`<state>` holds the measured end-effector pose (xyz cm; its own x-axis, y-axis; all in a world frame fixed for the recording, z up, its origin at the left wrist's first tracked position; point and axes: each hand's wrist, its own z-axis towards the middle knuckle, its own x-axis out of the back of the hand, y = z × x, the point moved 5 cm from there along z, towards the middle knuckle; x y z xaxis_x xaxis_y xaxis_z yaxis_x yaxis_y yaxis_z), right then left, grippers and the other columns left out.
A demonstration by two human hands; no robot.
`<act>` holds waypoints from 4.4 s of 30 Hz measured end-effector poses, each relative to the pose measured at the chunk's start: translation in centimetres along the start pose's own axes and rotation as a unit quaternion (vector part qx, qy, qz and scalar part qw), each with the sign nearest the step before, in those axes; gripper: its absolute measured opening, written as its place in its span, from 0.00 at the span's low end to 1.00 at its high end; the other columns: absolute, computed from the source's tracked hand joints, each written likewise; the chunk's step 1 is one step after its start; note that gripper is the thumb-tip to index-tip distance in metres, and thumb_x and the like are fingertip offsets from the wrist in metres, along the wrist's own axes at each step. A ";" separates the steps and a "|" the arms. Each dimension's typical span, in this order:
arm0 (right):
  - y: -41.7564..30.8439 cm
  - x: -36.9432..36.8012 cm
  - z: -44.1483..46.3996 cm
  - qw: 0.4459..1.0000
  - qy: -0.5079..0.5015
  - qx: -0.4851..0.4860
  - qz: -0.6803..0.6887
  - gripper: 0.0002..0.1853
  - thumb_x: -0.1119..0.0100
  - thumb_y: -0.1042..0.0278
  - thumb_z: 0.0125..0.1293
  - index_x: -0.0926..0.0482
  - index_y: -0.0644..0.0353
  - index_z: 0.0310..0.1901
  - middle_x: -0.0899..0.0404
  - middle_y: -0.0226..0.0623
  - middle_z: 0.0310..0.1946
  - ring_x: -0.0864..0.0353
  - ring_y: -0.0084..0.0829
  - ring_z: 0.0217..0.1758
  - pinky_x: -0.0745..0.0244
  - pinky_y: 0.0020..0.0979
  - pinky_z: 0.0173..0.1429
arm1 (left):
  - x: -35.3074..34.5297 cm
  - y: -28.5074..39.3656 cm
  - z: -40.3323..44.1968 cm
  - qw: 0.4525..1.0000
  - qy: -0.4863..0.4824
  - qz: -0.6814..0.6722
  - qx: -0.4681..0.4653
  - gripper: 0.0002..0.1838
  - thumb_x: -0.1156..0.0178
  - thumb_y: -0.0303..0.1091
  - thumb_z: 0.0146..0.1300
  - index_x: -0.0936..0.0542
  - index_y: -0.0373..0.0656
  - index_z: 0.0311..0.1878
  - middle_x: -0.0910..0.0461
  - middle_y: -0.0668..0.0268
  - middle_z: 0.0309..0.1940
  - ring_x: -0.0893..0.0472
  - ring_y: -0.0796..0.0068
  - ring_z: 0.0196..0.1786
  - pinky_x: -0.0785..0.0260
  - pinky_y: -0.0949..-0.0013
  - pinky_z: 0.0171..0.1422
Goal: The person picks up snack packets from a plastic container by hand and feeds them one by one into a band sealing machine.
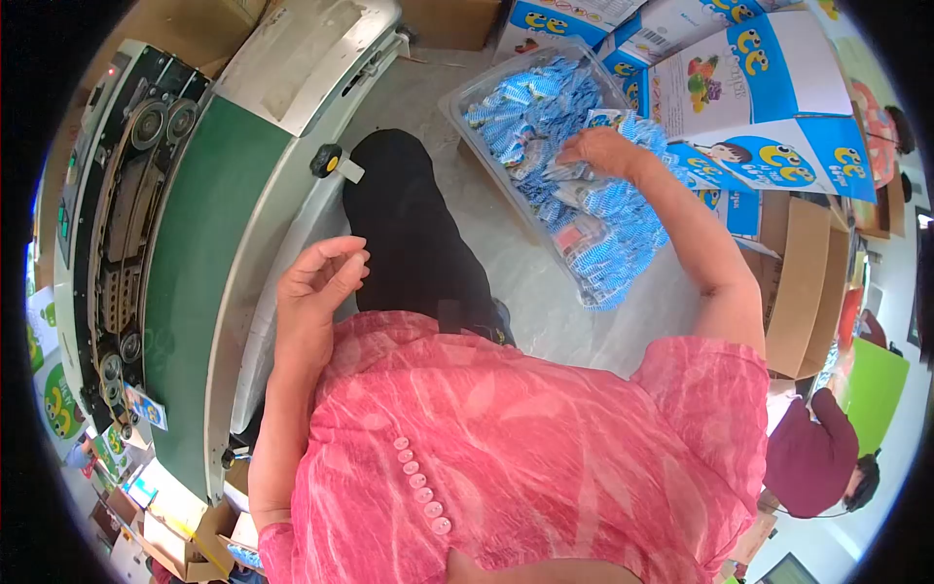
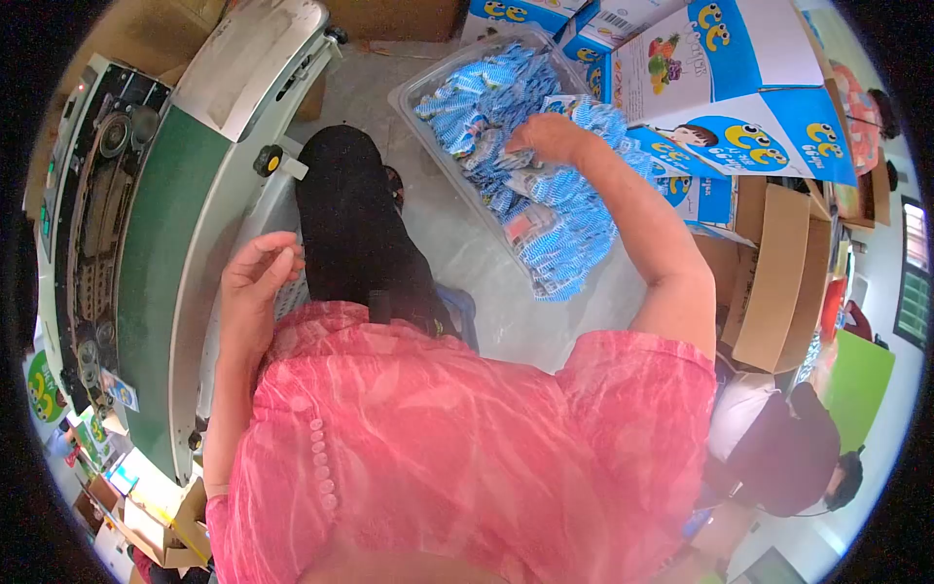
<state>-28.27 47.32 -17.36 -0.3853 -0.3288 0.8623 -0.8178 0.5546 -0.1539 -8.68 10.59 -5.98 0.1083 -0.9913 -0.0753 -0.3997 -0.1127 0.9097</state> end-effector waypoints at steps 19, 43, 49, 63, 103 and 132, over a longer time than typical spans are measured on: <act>-5.2 20.3 -1.3 0.916 0.138 -0.004 0.377 0.23 0.50 0.89 0.44 0.18 0.65 0.45 0.15 0.36 0.37 0.19 0.23 0.41 0.25 0.25 0.48 | -13.3 9.1 6.8 0.800 -0.001 0.425 -0.423 0.51 0.23 0.47 0.37 0.36 0.37 0.65 0.32 0.47 0.60 0.31 0.51 0.63 0.39 0.56 0.67; -18.8 26.7 14.3 0.652 0.418 0.214 0.595 0.27 0.39 0.76 0.61 0.34 0.63 0.62 0.26 0.29 0.52 0.27 0.21 0.53 0.31 0.27 0.58 | 3.1 13.5 10.4 0.894 0.172 0.069 -0.407 0.39 0.24 0.26 0.39 0.32 0.39 0.57 0.22 0.65 0.47 0.23 0.77 0.48 0.28 0.70 0.54; -24.0 27.6 11.4 0.508 0.356 0.269 0.737 0.21 0.42 0.71 0.66 0.32 0.64 0.59 0.24 0.32 0.51 0.24 0.24 0.52 0.29 0.29 0.58 | 4.7 13.2 4.5 0.907 0.110 -0.051 -0.404 0.37 0.24 0.23 0.39 0.31 0.37 0.55 0.22 0.65 0.46 0.22 0.78 0.48 0.28 0.70 0.54; -22.1 26.3 19.5 0.636 0.287 0.006 0.716 0.11 0.43 0.68 0.66 0.23 0.65 0.45 0.18 0.34 0.34 0.18 0.22 0.27 0.22 0.20 0.22 | 10.7 4.9 -7.6 0.888 0.101 -0.329 -0.306 0.36 0.30 0.13 0.41 0.31 0.40 0.57 0.21 0.62 0.46 0.19 0.70 0.47 0.23 0.65 0.50; -23.8 26.7 20.2 0.644 0.342 -0.032 0.684 0.10 0.40 0.74 0.62 0.21 0.69 0.43 0.17 0.37 0.35 0.17 0.23 0.31 0.18 0.21 0.31 | 13.5 4.5 -7.5 0.894 0.107 -0.332 -0.282 0.26 0.32 0.13 0.43 0.24 0.38 0.49 0.18 0.61 0.41 0.17 0.70 0.42 0.21 0.66 0.47; -26.3 25.4 16.3 0.661 0.303 0.009 0.686 0.09 0.41 0.72 0.63 0.21 0.66 0.43 0.18 0.34 0.33 0.19 0.20 0.28 0.23 0.21 0.25 | 12.8 5.2 -6.8 0.873 0.152 -0.380 -0.265 0.24 0.34 0.13 0.48 0.24 0.39 0.50 0.18 0.63 0.41 0.17 0.72 0.43 0.23 0.68 0.49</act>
<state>-23.54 11.94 0.70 -0.5322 0.8445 -0.0605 0.1167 0.0024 -0.9932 -3.12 -2.26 0.54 0.4276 -0.5710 -0.7008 0.3619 -0.6023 0.7115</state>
